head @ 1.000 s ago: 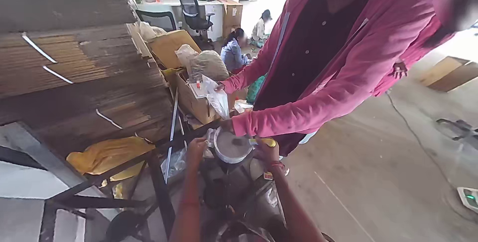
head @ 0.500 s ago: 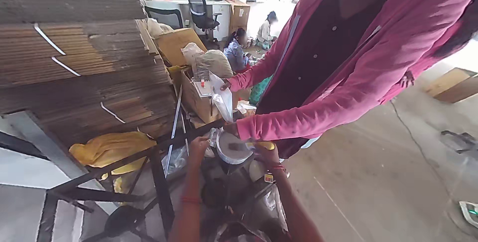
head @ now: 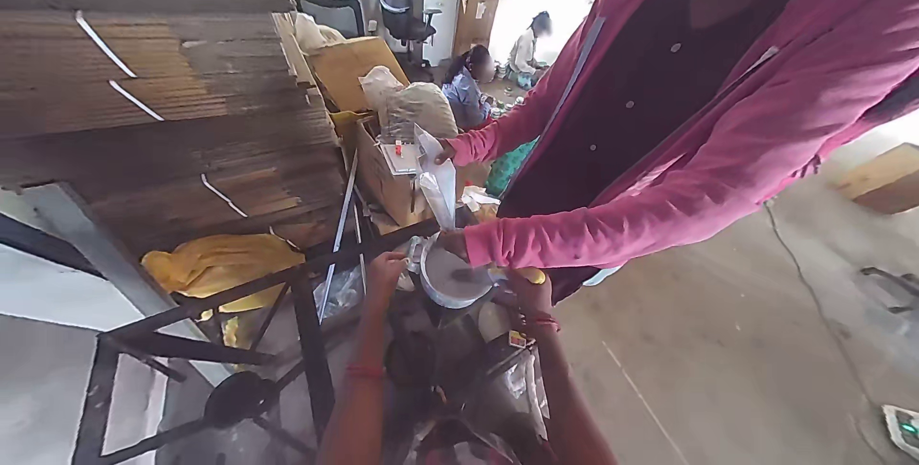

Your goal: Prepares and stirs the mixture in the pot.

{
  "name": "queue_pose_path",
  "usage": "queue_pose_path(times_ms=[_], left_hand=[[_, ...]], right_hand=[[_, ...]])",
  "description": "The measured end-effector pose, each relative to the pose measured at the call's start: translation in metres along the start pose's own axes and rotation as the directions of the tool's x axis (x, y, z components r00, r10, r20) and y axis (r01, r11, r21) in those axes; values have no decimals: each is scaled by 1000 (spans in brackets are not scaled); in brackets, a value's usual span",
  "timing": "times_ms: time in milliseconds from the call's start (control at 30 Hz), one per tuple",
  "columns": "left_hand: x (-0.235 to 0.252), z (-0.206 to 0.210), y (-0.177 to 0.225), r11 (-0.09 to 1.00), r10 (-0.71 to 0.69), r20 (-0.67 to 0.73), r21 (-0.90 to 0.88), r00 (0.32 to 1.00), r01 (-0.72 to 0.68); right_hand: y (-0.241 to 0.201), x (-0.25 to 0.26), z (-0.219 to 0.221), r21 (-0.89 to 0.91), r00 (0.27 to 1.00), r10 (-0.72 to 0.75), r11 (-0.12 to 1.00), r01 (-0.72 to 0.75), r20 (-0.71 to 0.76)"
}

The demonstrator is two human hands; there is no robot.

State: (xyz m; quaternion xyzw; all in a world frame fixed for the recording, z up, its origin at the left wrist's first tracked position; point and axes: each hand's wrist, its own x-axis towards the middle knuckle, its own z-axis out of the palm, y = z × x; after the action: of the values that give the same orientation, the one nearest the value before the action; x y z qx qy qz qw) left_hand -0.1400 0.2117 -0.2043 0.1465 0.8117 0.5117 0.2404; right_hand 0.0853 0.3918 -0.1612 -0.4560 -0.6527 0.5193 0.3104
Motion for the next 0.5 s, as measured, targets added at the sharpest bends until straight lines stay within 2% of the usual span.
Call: queue_pose_path(times_ms=[100,233,300,400,433,500], left_hand=[[0,1,0,1000,15,-4,8,1000,-15],[3,0,-1,1000,-1,0,10,1000,1],[2,0,-1,1000,3,0,4,1000,-3],[1,1,2,1000,-11,2,23,1000,11],[2,1,1,1000,-10,2,24,1000,10],[5,1,-1,1000,-3,10,23,1000,2]], right_hand=[[7,5,7,22,998,-12,1000,13,-58],[2,-2,1,89,995,-11,996,2,102],[-1,-3,-6,46,998,6,999,-9,64],[10,2,-3,-74,995,-77,995,72,-69],[13,2,2,-69,991,-105,993,100,-80],[17,-2,9,30,993,-121,992,121,-14]])
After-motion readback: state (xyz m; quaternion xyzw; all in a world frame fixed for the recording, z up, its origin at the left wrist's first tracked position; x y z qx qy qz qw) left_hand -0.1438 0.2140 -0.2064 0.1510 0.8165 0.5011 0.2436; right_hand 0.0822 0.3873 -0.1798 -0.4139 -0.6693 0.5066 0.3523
